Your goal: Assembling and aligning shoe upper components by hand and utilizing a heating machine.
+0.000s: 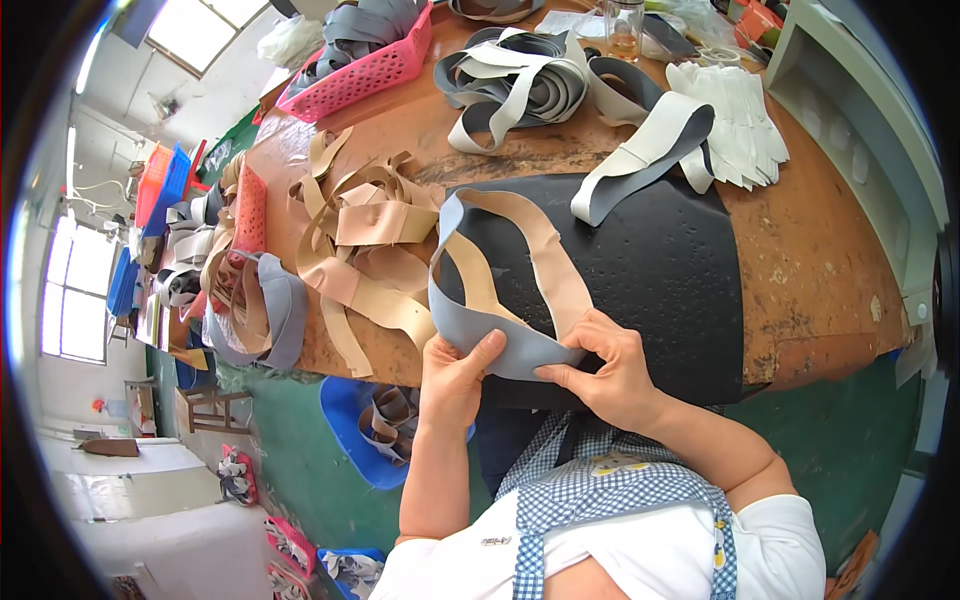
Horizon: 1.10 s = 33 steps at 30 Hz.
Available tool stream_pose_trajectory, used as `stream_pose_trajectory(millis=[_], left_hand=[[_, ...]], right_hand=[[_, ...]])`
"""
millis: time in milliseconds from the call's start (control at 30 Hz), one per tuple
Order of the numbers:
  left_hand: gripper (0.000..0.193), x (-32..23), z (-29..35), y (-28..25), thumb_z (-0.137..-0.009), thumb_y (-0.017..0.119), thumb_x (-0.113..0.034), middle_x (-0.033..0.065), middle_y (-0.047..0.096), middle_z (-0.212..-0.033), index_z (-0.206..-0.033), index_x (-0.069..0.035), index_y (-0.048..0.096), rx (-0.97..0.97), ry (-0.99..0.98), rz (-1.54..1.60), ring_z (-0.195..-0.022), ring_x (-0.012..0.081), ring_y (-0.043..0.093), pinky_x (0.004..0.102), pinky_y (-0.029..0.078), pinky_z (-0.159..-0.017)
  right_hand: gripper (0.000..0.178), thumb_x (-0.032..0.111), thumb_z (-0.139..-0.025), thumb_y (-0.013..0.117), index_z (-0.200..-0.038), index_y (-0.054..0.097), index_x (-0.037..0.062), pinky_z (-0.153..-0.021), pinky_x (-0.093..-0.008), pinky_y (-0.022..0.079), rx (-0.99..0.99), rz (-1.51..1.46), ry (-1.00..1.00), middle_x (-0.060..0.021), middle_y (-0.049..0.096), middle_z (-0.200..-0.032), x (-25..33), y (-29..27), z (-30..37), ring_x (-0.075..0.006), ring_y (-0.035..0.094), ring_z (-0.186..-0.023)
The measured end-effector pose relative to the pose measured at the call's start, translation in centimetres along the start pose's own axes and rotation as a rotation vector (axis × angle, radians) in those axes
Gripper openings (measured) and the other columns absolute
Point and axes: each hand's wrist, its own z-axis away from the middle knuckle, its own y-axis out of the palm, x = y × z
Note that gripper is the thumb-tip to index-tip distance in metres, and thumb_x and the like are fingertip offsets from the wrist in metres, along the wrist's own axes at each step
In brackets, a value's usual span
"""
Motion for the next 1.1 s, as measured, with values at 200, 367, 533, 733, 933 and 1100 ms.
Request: stream_pose_trajectory(millis=[200,367,533,733,933,1100], left_hand=[[0.021,0.2,-0.2,0.3,-0.086,0.076,-0.001,0.0093,0.073,-0.099,-0.105,0.002,0.068,-0.004,0.059,-0.028,-0.088,0.0161,0.07,0.0287,0.057,-0.08],[0.023,1.3,0.8,1.4,-0.086,0.076,0.0,0.0082,0.074,-0.097,-0.107,0.003,0.069,-0.004,0.094,-0.137,-0.087,0.0144,0.07,0.0282,0.056,-0.081],[0.023,0.8,1.1,2.4,-0.09,0.074,-0.005,0.0079,0.072,-0.103,-0.11,0.004,0.067,-0.041,0.129,-0.175,-0.093,0.014,0.068,0.0285,0.054,-0.087],[0.025,0.5,0.8,1.3,-0.089,0.075,-0.003,0.0083,0.072,-0.103,-0.111,0.003,0.066,0.014,0.045,-0.129,-0.094,0.0144,0.068,0.03,0.054,-0.089],[0.023,0.9,0.8,1.5,-0.088,0.075,-0.003,0.0079,0.073,-0.1,-0.109,0.003,0.068,0.023,0.018,-0.139,-0.091,0.0143,0.069,0.03,0.056,-0.086],[0.024,0.3,0.6,1.3,-0.088,0.075,-0.003,0.0081,0.073,-0.1,-0.11,0.0,0.069,0.005,-0.057,-0.007,-0.088,0.0158,0.07,0.0318,0.059,-0.082]], right_hand=[[0.02,0.017,-0.077,0.083,-0.082,0.07,0.0023,-0.072,-0.0357,0.046,0.119,0.084,0.009,-0.0083,0.061,-0.074,-0.3,-1.0,-0.5,-0.023,0.059,-0.074],[0.021,0.02,-0.081,0.08,-0.078,0.069,0.0025,-0.086,-0.0383,0.043,0.067,0.328,-0.212,-0.0085,0.063,-0.075,1.4,-1.8,-1.9,-0.0236,0.059,-0.076],[0.019,0.014,-0.082,0.078,-0.074,0.064,0.0026,-0.088,-0.039,0.043,0.116,0.253,-0.131,-0.0083,0.064,-0.072,0.7,-2.1,-1.6,-0.0248,0.059,-0.075],[0.016,0.013,-0.081,0.078,-0.079,0.068,0.0006,-0.081,-0.0378,0.045,0.114,0.252,-0.1,-0.0097,0.065,-0.074,0.7,-2.0,-1.2,-0.0251,0.06,-0.074],[0.014,0.011,-0.081,0.078,-0.082,0.071,-0.0004,-0.074,-0.0375,0.046,0.15,0.226,-0.086,-0.011,0.065,-0.075,0.5,-2.1,-1.2,-0.0259,0.06,-0.072],[0.013,0.01,-0.085,0.076,-0.085,0.072,-0.0018,-0.071,-0.032,0.05,0.158,0.064,0.08,-0.0094,0.065,-0.075,0.9,-2.2,-0.6,-0.0186,0.063,-0.072]])
